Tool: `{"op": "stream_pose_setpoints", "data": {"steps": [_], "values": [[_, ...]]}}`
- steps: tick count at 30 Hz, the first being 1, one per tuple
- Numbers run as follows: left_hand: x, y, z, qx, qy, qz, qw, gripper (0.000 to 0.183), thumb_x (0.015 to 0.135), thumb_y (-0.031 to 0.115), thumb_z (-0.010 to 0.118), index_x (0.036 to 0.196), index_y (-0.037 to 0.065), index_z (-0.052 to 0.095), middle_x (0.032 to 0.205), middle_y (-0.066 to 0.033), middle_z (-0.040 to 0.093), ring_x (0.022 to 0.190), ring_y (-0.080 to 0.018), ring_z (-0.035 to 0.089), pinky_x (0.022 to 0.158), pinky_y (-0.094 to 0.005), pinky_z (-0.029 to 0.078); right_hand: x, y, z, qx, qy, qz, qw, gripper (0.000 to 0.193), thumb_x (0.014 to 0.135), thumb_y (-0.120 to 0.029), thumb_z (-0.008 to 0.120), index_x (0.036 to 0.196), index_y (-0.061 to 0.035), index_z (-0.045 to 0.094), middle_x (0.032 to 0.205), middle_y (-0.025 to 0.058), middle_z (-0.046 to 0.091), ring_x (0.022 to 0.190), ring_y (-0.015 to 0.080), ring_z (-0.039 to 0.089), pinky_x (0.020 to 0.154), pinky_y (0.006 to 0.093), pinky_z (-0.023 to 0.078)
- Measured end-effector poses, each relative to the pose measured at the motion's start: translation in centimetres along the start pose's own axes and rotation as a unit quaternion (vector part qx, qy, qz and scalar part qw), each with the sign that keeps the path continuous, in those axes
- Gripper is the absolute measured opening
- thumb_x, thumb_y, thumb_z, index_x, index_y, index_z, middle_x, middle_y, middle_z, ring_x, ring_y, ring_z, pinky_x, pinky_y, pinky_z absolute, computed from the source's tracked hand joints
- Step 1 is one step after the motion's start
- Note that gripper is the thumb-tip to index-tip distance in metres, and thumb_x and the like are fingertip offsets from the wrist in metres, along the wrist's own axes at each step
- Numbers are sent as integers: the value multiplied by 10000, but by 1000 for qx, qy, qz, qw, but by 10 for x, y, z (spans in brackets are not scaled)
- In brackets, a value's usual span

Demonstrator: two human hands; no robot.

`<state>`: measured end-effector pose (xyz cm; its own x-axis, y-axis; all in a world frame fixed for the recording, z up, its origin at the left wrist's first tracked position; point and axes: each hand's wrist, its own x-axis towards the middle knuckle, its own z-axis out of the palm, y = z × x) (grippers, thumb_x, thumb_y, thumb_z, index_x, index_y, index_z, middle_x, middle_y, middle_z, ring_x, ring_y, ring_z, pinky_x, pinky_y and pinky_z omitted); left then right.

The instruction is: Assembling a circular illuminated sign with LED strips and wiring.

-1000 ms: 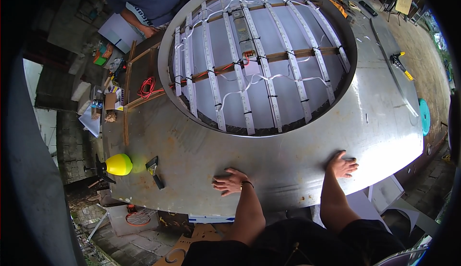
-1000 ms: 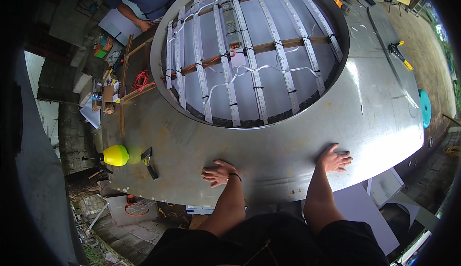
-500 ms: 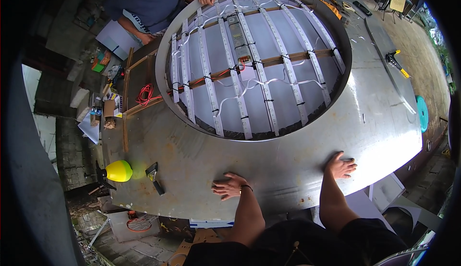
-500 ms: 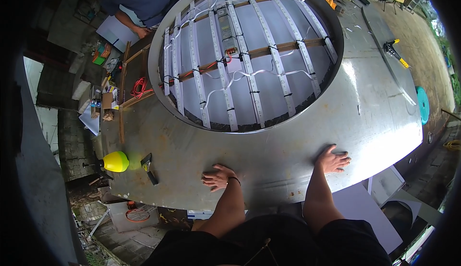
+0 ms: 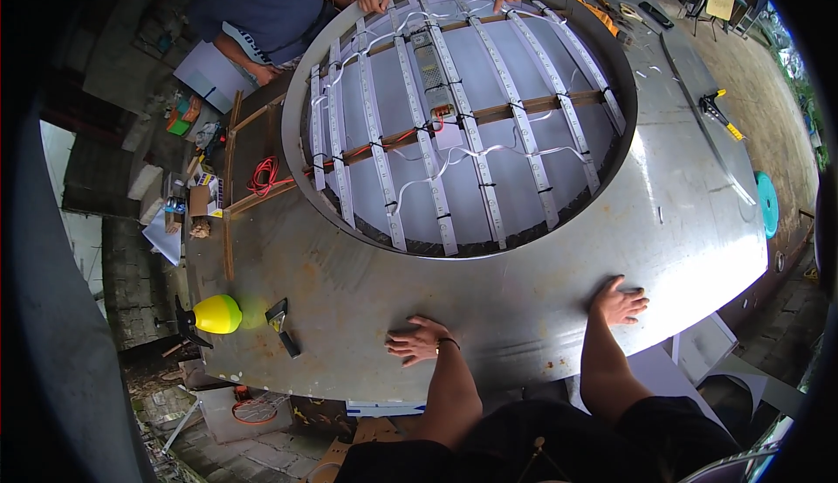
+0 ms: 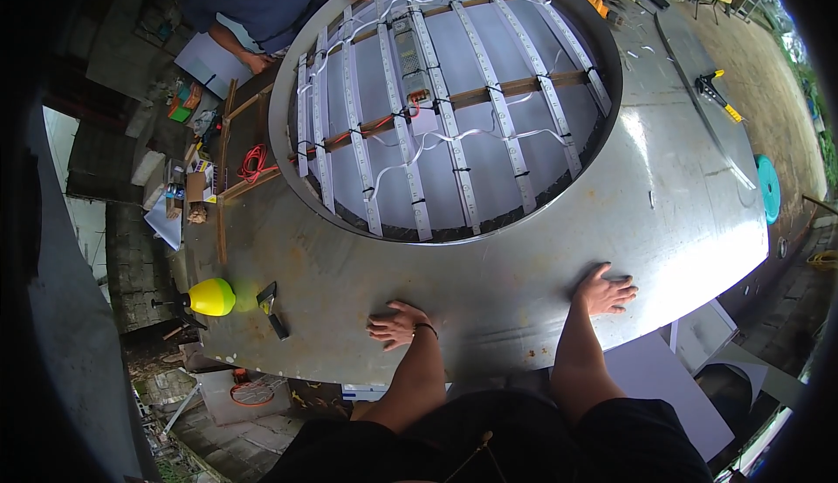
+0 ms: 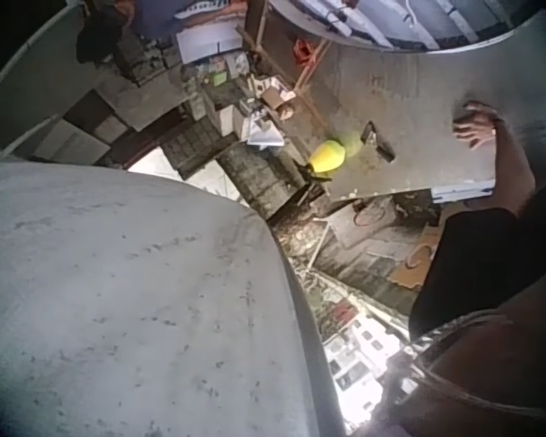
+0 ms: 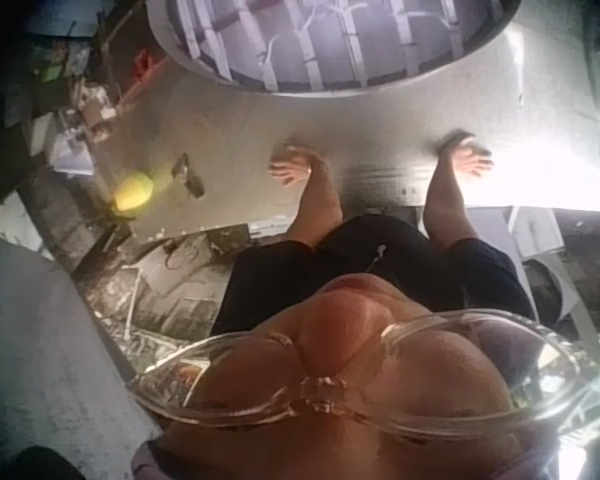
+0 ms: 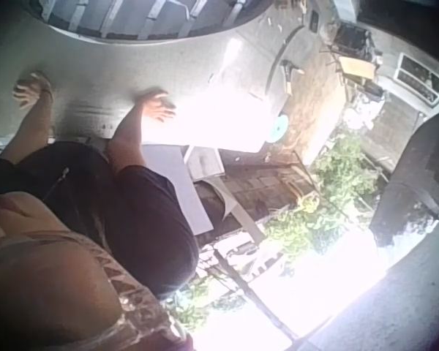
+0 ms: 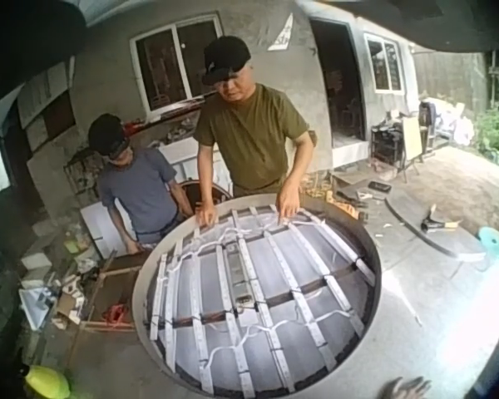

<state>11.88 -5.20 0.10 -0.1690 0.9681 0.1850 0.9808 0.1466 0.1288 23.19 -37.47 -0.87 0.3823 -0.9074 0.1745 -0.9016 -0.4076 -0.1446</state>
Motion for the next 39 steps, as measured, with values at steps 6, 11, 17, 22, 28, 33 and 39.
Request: {"op": "stream_pose_setpoints", "data": {"steps": [6,11,17,22,28,33,39], "values": [[2,0,0,2,7,0,1000,602,838,419,424,1306,56,315,1364,-159,307,1296,-303,244,980,-636,184,-1,-1,-1,2,4,-3,1000,712,821,-591,398,1325,-98,301,1415,168,246,1330,296,191,1020,574,182],[3,1,-4,3,4,-2,1000,601,838,422,423,1304,56,317,1364,-159,308,1295,-303,246,981,-636,182,-2,-1,0,7,7,-5,1000,706,822,-587,402,1322,-96,309,1412,169,250,1328,299,195,1017,578,187],[1,2,-1,9,1,3,1000,600,841,425,417,1306,60,315,1365,-159,307,1294,-304,249,979,-639,185,0,0,-1,7,9,-3,1000,709,821,-588,403,1321,-94,311,1411,167,253,1327,298,196,1016,580,186],[2,0,0,5,-7,-1,1000,600,845,428,409,1308,60,312,1367,-160,304,1297,-306,245,979,-640,185,-1,-1,-1,6,1,-4,1000,715,824,-592,387,1326,-91,305,1415,167,246,1332,292,188,1022,574,179],[1,2,-3,11,-13,1,1000,608,845,431,408,1315,60,306,1371,-163,297,1304,-307,235,979,-638,187,0,-2,-1,-2,0,-2,1000,718,823,-592,385,1325,-85,306,1416,167,244,1335,289,182,1022,566,183],[0,5,-11,5,-11,-1,1000,608,843,436,408,1312,61,312,1364,-163,305,1296,-305,248,977,-636,194,-2,0,-1,-3,6,-4,1000,717,822,-593,385,1322,-85,311,1414,166,250,1331,290,190,1019,566,187],[2,3,-9,11,4,2,1000,605,842,436,411,1309,63,318,1358,-164,313,1290,-302,259,973,-637,199,-2,-1,-2,-5,9,-4,1000,716,819,-595,387,1321,-90,316,1408,164,264,1325,292,203,1017,563,190]]}}
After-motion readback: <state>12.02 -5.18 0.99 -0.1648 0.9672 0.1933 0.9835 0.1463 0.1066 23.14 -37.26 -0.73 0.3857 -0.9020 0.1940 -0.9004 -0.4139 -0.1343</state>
